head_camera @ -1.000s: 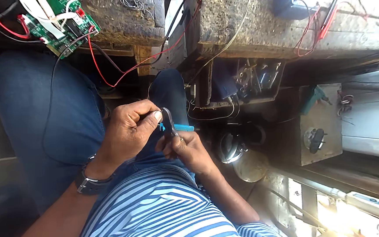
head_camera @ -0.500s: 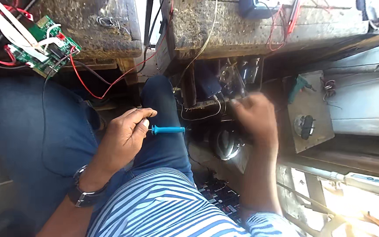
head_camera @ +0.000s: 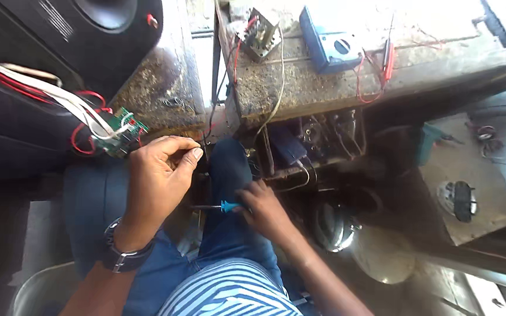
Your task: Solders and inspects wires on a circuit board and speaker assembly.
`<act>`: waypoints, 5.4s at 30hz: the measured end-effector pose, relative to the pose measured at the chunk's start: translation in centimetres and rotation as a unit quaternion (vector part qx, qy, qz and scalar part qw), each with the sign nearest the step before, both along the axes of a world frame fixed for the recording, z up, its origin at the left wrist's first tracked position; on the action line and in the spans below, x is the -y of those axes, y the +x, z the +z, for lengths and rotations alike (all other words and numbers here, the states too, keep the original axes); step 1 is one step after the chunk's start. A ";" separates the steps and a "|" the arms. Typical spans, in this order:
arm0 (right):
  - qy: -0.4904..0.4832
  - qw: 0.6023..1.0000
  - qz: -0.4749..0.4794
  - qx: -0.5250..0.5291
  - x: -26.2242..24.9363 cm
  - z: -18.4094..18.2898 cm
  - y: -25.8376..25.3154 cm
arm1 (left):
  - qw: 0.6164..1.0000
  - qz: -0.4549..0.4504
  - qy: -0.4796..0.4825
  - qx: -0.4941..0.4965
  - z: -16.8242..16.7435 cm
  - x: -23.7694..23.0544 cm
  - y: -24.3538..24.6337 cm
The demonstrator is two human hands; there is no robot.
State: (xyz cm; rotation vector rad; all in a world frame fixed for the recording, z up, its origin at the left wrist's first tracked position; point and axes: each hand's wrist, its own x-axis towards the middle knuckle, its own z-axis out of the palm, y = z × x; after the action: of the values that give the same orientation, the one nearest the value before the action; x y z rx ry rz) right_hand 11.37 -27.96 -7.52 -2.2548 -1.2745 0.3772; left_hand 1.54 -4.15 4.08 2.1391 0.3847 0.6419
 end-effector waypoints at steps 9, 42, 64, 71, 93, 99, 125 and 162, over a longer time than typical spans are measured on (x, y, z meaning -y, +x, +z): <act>-0.048 0.999 0.021 -0.003 1.0 -1.8 -0.8 | 0.976 0.040 0.214 0.000 -0.4 -2.3 3.8; 0.343 0.920 -0.170 -0.084 -3.6 4.5 2.3 | 0.979 0.099 0.177 0.032 -2.6 -2.5 5.6; 0.336 0.923 -0.173 -0.076 -3.9 4.5 2.4 | 0.980 0.098 0.172 0.030 -2.5 -2.5 5.6; 0.334 0.924 -0.170 -0.079 -4.0 4.5 2.4 | 0.979 0.102 0.173 0.033 -2.5 -2.5 5.6; 0.356 0.914 -0.180 -0.076 -3.8 5.0 2.9 | 0.972 0.128 0.194 0.032 -3.1 -2.0 5.7; 0.389 0.896 -0.197 -0.092 -2.8 6.1 3.3 | 0.965 0.152 0.214 0.025 -3.2 -2.3 6.4; 0.336 0.888 -0.312 0.031 -0.1 11.1 11.2 | 0.982 -0.034 0.079 0.166 2.7 -4.7 23.1; 0.247 0.914 -0.264 0.187 -2.7 13.8 13.7 | 0.967 -0.053 0.195 0.154 1.2 -3.8 23.6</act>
State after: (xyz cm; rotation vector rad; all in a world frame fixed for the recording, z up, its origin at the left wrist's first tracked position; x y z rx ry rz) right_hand 25.09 -25.23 6.29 -2.1504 -0.7446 -0.5403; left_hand 25.18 -0.34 5.26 2.3547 -0.0310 1.0379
